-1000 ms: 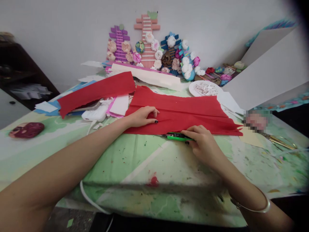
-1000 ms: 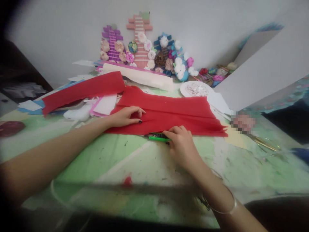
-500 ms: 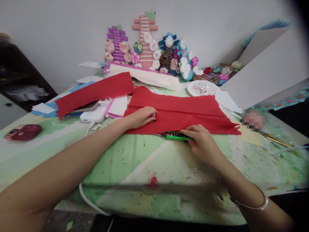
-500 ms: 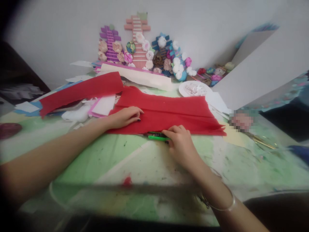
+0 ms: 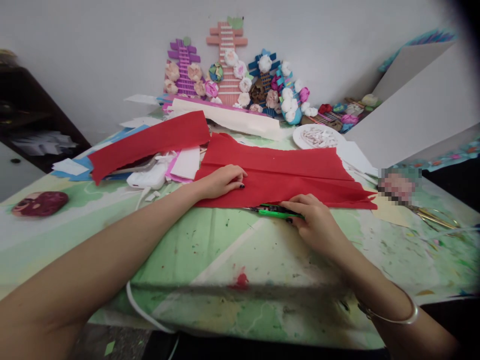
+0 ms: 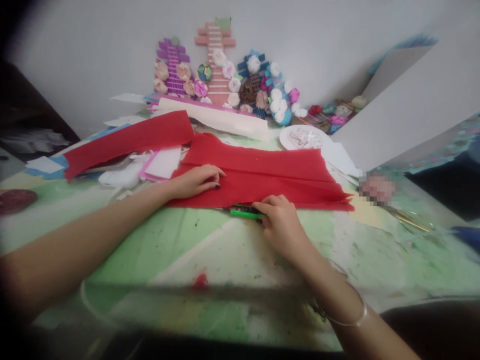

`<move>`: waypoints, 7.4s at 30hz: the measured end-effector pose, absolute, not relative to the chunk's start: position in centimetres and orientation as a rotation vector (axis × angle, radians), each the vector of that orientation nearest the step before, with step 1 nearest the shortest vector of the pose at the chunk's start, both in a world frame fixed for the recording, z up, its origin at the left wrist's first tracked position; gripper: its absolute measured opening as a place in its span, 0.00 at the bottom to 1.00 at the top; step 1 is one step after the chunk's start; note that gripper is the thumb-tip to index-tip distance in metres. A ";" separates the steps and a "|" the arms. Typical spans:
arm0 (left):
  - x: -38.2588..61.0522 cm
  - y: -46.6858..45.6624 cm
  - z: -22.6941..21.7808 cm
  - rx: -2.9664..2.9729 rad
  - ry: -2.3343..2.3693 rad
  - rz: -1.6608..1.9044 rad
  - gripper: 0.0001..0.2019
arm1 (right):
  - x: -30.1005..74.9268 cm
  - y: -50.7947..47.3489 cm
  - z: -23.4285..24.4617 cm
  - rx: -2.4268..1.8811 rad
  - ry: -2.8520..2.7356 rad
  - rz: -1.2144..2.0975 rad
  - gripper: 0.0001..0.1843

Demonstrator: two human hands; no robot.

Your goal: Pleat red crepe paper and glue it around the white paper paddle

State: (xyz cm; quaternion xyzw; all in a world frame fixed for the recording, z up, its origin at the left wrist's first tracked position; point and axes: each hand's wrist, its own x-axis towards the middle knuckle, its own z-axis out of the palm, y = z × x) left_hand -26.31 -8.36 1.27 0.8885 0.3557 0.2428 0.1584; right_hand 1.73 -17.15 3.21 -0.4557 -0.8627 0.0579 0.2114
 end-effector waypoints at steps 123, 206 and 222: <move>-26.7 -8.5 2.1 2.197 0.980 0.757 0.09 | -0.4 -16.9 3.6 -1.247 -2.433 0.177 0.24; -26.6 -8.6 1.9 2.257 0.997 0.775 0.08 | -2.0 -17.8 3.8 -1.230 -2.470 0.221 0.25; -26.4 -8.7 1.5 2.315 1.008 0.822 0.07 | -0.6 -19.4 4.2 -1.206 -2.429 0.214 0.24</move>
